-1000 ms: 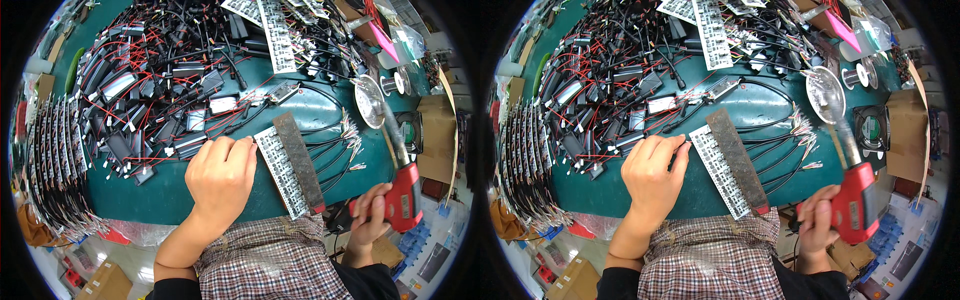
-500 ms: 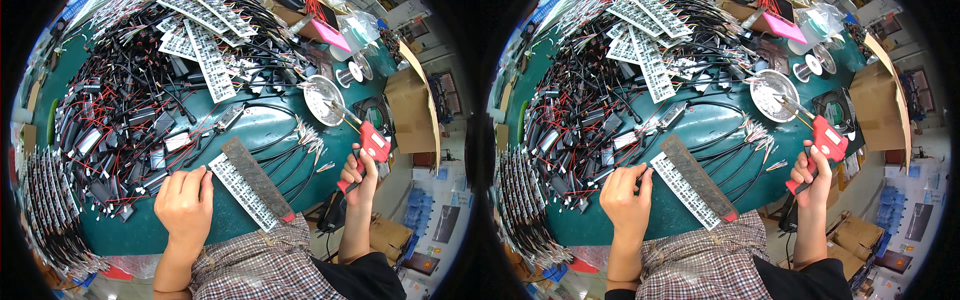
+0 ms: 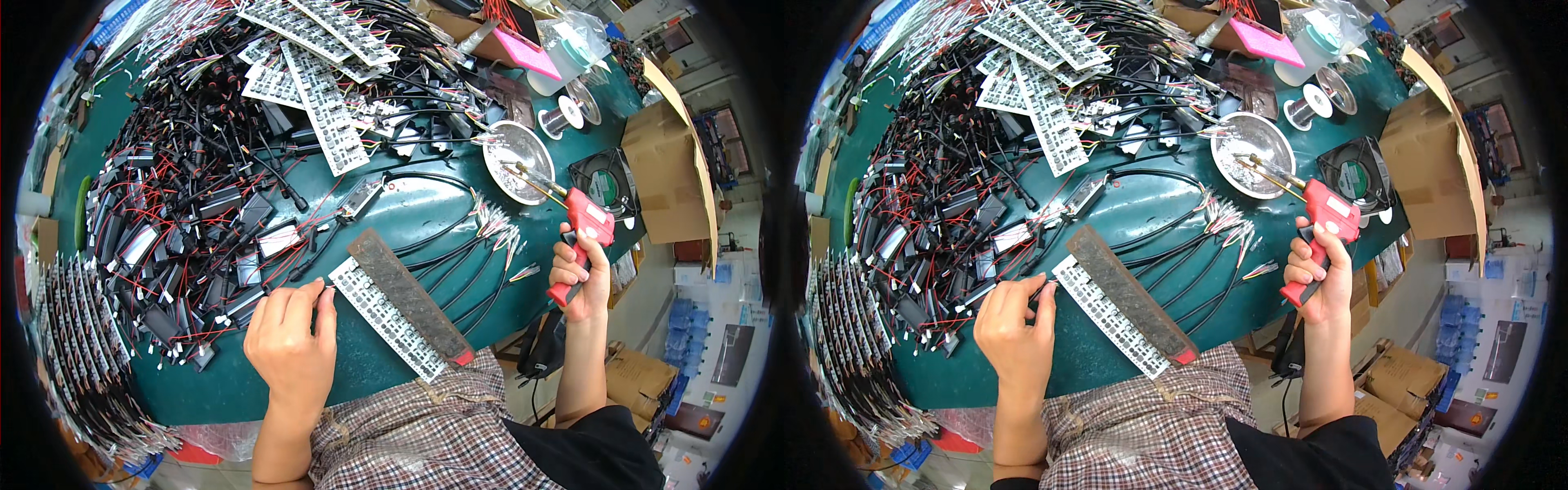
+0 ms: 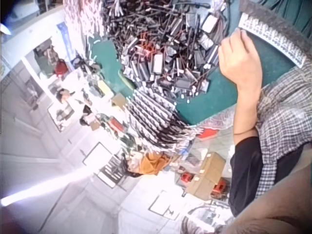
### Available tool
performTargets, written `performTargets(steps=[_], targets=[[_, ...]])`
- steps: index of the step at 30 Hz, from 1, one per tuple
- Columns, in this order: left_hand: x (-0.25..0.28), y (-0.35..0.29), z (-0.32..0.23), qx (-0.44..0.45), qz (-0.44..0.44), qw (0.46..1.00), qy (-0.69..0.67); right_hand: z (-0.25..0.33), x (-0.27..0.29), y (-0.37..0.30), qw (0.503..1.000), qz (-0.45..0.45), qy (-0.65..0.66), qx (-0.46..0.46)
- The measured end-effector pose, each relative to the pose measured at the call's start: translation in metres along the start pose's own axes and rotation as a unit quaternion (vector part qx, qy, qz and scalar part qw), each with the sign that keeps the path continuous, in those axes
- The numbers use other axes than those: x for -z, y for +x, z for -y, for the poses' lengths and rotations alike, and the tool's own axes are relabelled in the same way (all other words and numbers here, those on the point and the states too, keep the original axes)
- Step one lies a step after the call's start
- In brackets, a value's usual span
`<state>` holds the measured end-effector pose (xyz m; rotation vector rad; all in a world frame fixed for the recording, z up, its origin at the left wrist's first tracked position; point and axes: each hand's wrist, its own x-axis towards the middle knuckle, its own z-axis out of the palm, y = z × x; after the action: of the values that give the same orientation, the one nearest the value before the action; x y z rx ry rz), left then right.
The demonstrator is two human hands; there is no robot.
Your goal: The person handles circuit board panels, rubs a metal bar across a circuit board, and solders wires to it using a soldering tool.
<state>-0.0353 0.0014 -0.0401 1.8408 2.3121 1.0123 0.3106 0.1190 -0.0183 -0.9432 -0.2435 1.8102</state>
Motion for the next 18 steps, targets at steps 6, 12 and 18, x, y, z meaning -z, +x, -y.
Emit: performTargets(steps=[6, 12, 18], targets=[[0.002, -0.001, 0.001, 0.001, 0.003, 1.000, 0.000, 0.000, -0.004, -0.006, 0.999, -0.017, -0.032, 0.023], [0.000, -0.001, 0.004, 0.000, -0.005, 1.000, -0.006, -0.021, -0.026, -0.014, 0.867, -0.085, -0.430, 0.237], [0.001, 0.001, 0.007, 0.009, -0.005, 0.999, -0.039, -0.026, -0.037, -0.018, 0.468, 0.023, -0.795, 0.386]])
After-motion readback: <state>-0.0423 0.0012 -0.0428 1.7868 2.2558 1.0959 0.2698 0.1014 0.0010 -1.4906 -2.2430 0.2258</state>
